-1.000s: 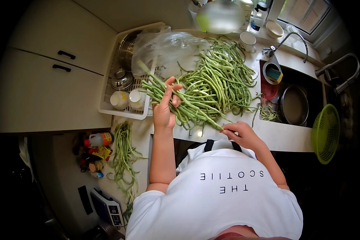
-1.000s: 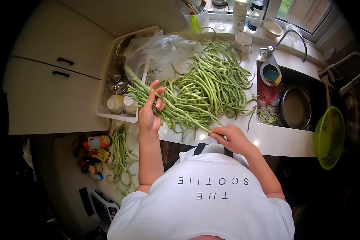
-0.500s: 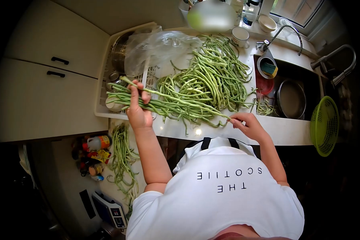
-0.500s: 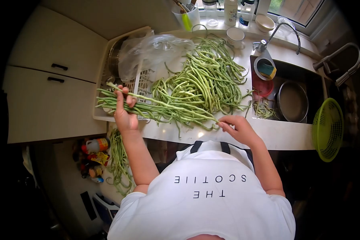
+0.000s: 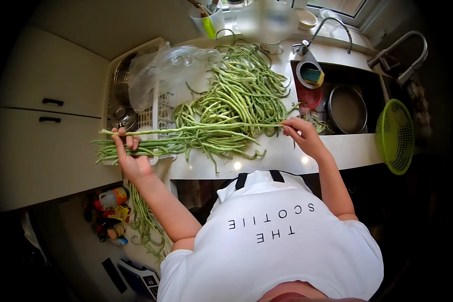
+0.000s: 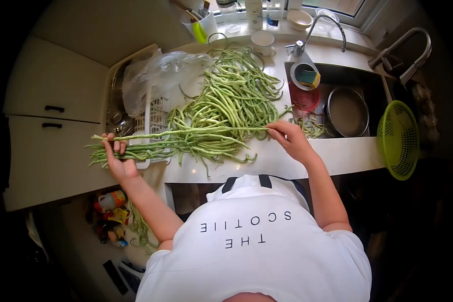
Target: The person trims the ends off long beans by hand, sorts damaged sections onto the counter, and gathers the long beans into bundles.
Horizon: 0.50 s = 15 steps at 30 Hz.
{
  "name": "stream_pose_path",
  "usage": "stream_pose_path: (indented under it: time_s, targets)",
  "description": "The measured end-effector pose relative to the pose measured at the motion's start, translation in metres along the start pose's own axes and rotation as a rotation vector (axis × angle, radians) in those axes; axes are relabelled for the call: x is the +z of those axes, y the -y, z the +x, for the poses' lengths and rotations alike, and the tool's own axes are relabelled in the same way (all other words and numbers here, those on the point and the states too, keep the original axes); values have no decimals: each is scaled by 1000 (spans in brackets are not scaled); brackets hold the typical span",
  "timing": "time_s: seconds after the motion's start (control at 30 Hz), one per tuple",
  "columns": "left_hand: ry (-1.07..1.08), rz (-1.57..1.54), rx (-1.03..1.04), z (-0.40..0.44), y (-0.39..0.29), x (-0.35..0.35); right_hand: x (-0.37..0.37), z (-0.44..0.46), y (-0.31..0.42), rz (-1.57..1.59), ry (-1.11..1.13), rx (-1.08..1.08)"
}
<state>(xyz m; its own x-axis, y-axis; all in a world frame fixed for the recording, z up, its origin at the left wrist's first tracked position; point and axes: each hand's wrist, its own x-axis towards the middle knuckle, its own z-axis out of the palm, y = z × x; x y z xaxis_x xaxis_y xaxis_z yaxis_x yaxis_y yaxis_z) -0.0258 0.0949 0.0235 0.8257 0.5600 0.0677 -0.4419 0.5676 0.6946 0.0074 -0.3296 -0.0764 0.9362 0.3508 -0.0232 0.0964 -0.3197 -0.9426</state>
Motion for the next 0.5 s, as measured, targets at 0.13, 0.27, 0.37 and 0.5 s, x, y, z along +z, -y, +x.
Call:
stream_pose_path:
  time_s: [0.13, 0.27, 0.37, 0.5]
  targets:
    - [21, 5, -22, 1, 5, -3, -2, 1, 9, -156, -20, 1]
    - [-16, 111, -15, -6, 12, 5, 3, 4, -21, -243, -332, -135]
    - [-41, 91, 14, -13, 22, 12, -10, 11, -57, 27, -526, 21]
    - [-60, 30, 48, -5, 7, -5, -64, 5, -107, 438, -731, 174]
